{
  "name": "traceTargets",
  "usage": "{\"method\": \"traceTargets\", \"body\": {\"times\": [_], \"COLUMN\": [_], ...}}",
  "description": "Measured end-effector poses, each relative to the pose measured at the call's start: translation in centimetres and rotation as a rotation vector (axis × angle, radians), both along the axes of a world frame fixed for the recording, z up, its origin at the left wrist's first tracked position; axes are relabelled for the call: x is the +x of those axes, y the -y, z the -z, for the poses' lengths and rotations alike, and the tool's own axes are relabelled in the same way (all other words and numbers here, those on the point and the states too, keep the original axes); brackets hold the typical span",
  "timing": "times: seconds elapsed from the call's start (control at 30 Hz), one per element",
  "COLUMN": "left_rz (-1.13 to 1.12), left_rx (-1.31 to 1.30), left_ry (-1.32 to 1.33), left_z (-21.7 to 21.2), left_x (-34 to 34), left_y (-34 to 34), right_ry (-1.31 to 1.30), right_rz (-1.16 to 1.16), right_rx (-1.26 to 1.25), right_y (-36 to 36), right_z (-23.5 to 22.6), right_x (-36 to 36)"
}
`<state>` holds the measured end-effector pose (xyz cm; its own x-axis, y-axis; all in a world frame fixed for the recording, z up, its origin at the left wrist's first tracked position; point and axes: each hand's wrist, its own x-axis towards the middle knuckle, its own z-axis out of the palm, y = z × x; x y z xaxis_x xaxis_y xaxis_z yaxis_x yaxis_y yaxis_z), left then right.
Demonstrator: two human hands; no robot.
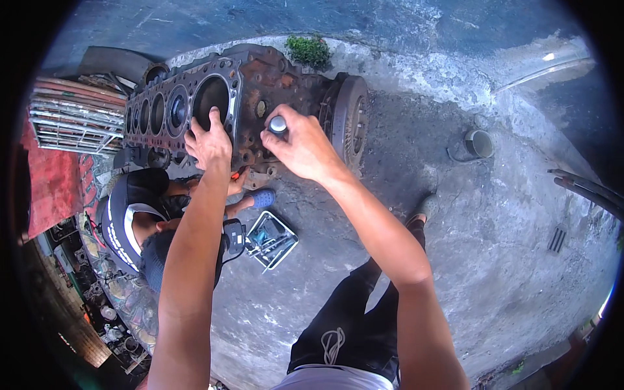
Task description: Using a screwdriver and working with a partner to remove components from an engine block.
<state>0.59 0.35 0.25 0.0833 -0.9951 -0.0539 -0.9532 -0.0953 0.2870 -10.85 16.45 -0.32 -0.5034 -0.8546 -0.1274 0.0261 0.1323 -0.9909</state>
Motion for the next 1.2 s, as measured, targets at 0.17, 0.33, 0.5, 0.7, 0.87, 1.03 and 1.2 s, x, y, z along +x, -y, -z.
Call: {"method": "traceTargets", "body": {"times": [0.17, 0.33, 0.5, 0.7, 0.87, 1.03, 1.2], "left_rz": [-0.018, -0.011, 0.001, 0.000, -0.013, -0.021, -0.020], "left_rx": [-0.001, 0.008, 0.006, 0.002, 0.006, 0.001, 0.024], "left_ry": [0.023, 0.023, 0.043, 0.008, 0.018, 0.024, 0.020], "left_z": [0.1, 0.1, 0.0, 0.0, 0.3, -0.5, 0.0], "left_x": [0.4, 0.1, 0.2, -0.2, -0.2, 0.4, 0.1], "left_y": [0.2, 0.0, 0.2, 0.0, 0.2, 0.2, -0.6], "right_ry": [0.142, 0.166, 0.336, -0.038, -0.096, 0.016, -0.013], "right_rz": [0.081, 0.170, 0.255, 0.107, 0.171, 0.194, 0.132], "right_rx": [-0.098, -0.161, -0.294, -0.273, -0.291, -0.310, -0.208], "right_y": [-0.6, -1.2, -1.4, -1.5, -1.6, -2.4, -3.1], "right_z": [0.0, 2.7, 3.2, 2.3, 1.7, 1.4, 3.4], "right_x": [0.3, 0.9, 1.5, 2.8, 3.4, 2.8, 3.0]}}
